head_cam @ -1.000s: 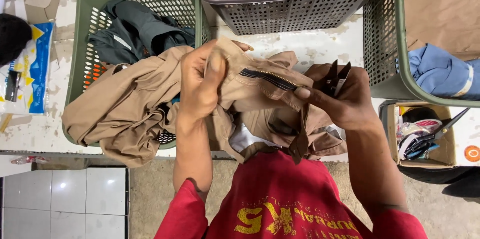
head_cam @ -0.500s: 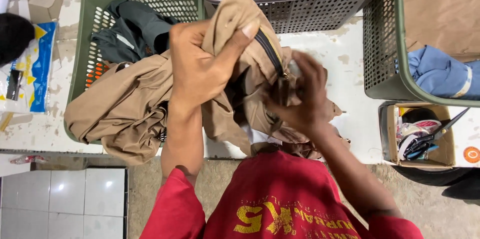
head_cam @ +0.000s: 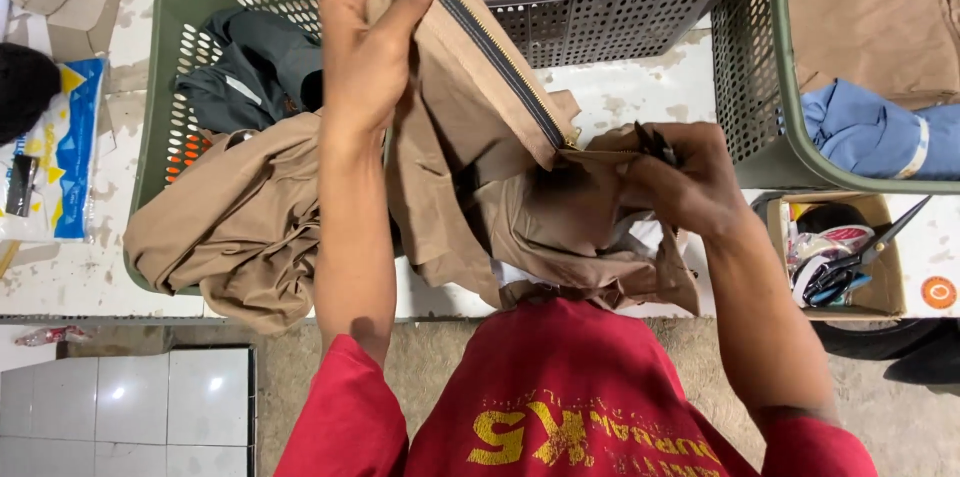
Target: Inspecting tan-colored garments for loose threads and trimming them using a pair of snips at a quality control station.
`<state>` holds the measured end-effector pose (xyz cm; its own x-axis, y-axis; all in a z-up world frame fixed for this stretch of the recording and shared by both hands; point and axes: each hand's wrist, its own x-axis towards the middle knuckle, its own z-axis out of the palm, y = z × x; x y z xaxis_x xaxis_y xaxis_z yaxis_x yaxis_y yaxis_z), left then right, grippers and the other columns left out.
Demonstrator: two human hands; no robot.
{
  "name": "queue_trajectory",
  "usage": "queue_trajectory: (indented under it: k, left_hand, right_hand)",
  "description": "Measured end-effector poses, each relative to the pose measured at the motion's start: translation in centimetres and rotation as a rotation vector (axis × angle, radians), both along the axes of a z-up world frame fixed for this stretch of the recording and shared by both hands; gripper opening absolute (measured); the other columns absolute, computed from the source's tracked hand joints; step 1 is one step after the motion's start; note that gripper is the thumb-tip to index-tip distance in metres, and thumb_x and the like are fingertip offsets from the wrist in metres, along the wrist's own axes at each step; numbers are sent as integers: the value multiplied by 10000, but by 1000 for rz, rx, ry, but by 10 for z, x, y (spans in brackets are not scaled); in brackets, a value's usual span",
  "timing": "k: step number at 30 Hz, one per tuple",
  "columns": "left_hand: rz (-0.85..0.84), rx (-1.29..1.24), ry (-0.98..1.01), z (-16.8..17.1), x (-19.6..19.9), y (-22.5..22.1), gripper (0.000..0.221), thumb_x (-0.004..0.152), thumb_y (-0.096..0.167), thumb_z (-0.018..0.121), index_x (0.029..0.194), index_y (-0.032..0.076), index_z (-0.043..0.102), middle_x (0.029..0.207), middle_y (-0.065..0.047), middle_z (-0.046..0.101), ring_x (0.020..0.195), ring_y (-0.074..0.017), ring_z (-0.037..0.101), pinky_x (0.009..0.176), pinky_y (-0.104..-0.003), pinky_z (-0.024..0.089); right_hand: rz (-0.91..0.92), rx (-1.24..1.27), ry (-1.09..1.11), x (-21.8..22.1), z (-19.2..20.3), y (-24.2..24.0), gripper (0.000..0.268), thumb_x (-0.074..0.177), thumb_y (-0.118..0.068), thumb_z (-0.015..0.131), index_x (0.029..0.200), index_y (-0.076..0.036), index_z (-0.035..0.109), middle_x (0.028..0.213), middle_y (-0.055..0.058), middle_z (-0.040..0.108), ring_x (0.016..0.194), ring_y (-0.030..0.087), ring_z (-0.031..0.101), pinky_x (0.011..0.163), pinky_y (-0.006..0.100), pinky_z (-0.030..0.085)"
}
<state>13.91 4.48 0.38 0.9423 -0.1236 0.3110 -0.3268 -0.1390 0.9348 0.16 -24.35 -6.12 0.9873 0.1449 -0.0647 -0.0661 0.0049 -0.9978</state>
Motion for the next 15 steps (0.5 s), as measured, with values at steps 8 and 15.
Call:
queue_trajectory:
  k: [8, 15]
  left_hand:
    - [251, 176, -187, -64, 21, -6, 351, 975, 313, 720, 1232, 98, 612, 1180, -82, 674, 1080, -215, 655, 965, -369, 538]
    - [-514, 364, -289, -36, -35, -23, 745, 837, 548, 801, 1432, 173, 555, 1606, -187, 449, 1521, -386, 449, 1273, -661, 324]
  right_hand:
    - [144, 369, 132, 35, 32, 19, 220, 744, -75, 562, 806, 72, 715, 840, 199, 750, 778, 240, 697, 769, 280, 529]
    - [246, 556, 226, 77, 25, 20, 169, 749, -20, 537, 749, 26, 699, 793, 118, 743, 673, 183, 691, 616, 219, 527]
